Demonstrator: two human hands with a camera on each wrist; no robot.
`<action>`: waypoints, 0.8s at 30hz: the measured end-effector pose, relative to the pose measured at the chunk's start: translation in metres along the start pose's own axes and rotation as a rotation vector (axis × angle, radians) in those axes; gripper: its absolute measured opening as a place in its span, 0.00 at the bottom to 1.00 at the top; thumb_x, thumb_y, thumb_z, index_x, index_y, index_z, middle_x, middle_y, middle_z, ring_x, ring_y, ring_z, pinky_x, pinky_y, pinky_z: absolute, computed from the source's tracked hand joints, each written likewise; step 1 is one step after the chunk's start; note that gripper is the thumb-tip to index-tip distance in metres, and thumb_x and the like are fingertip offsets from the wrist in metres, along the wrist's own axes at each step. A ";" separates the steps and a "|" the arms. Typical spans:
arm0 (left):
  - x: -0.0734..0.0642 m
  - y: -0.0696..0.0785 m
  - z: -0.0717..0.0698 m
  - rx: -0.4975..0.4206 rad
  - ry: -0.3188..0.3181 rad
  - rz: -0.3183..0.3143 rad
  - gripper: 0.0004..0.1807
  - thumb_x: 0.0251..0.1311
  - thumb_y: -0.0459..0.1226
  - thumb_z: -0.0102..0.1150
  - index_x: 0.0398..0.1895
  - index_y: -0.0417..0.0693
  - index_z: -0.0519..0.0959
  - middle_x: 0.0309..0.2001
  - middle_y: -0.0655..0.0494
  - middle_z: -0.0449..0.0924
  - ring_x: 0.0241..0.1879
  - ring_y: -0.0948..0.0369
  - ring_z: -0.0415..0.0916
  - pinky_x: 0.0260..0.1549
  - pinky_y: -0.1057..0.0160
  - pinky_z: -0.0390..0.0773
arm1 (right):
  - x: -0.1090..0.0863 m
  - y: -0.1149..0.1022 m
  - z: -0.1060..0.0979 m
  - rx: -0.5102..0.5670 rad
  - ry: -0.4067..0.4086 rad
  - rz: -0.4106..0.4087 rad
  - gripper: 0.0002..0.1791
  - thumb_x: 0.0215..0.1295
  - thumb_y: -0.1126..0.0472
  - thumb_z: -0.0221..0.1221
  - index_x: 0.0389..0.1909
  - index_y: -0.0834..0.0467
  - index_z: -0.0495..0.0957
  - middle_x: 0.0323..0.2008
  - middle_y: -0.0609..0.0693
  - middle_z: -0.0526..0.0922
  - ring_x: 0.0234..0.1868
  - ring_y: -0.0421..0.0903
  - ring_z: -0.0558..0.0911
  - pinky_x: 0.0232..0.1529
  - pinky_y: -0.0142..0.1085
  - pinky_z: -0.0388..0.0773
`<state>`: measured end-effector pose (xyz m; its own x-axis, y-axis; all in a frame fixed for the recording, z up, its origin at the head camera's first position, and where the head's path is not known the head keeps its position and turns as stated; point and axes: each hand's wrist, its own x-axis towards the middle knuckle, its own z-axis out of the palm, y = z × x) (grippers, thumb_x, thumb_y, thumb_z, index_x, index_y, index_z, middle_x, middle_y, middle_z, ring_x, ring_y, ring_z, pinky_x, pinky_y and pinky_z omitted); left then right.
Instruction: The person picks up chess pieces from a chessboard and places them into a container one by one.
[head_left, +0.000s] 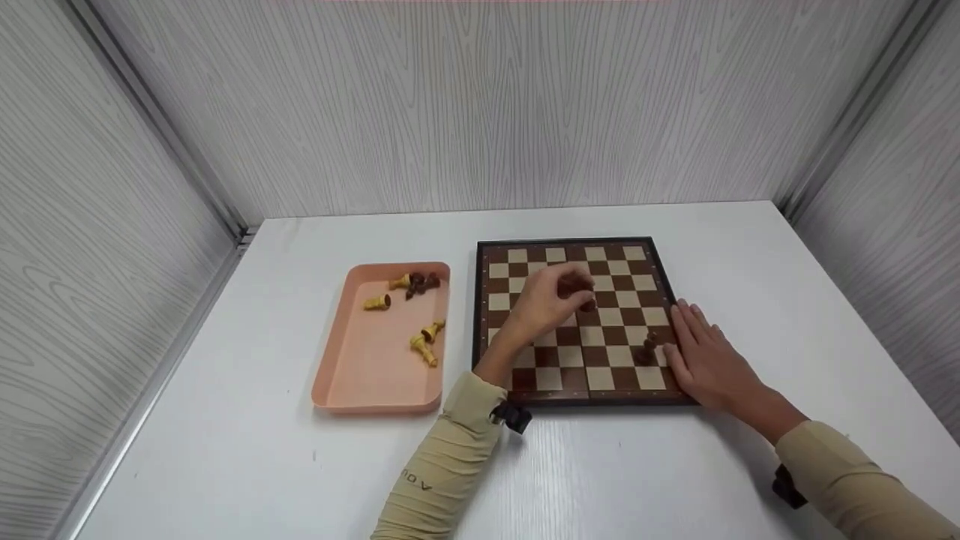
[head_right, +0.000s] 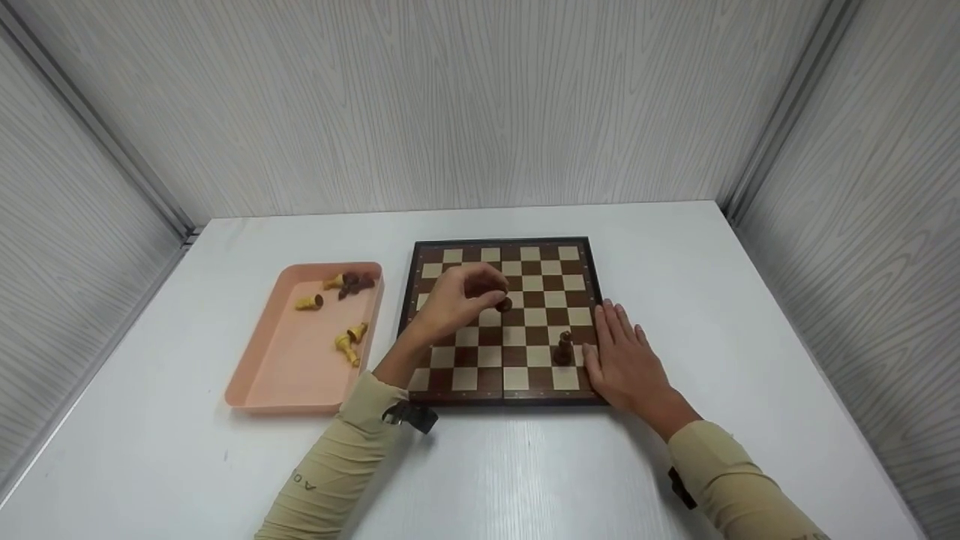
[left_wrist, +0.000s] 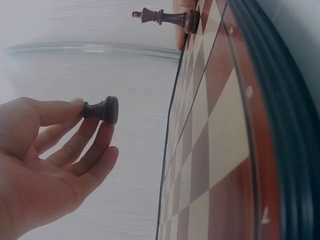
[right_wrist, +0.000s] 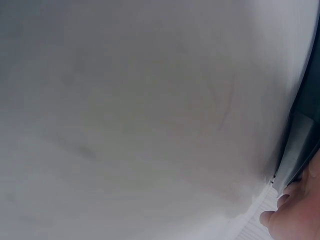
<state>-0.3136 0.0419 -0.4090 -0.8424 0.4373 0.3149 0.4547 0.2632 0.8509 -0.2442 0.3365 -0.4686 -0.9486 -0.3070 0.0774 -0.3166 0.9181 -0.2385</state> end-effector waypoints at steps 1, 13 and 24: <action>-0.001 0.000 -0.002 -0.005 0.003 -0.005 0.07 0.68 0.32 0.65 0.47 0.42 0.83 0.44 0.53 0.86 0.42 0.63 0.83 0.44 0.68 0.80 | 0.000 0.000 0.000 0.001 0.001 -0.001 0.38 0.83 0.48 0.40 0.80 0.70 0.45 0.80 0.67 0.46 0.80 0.66 0.46 0.73 0.65 0.51; -0.012 -0.006 -0.024 0.003 0.031 -0.019 0.07 0.68 0.32 0.65 0.47 0.41 0.84 0.43 0.52 0.86 0.43 0.60 0.82 0.47 0.61 0.80 | 0.000 0.000 0.002 0.007 -0.003 -0.001 0.38 0.83 0.48 0.40 0.80 0.70 0.44 0.80 0.67 0.46 0.80 0.66 0.46 0.73 0.65 0.51; -0.023 -0.015 -0.051 -0.030 0.081 0.031 0.07 0.69 0.30 0.63 0.47 0.39 0.83 0.43 0.49 0.85 0.42 0.57 0.83 0.46 0.54 0.82 | 0.001 0.001 0.003 0.021 0.009 0.004 0.39 0.82 0.46 0.40 0.80 0.69 0.45 0.80 0.67 0.46 0.80 0.66 0.46 0.72 0.66 0.51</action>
<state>-0.3158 -0.0159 -0.4078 -0.8491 0.3734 0.3735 0.4732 0.2238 0.8520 -0.2451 0.3361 -0.4713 -0.9498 -0.3011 0.0853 -0.3129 0.9138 -0.2590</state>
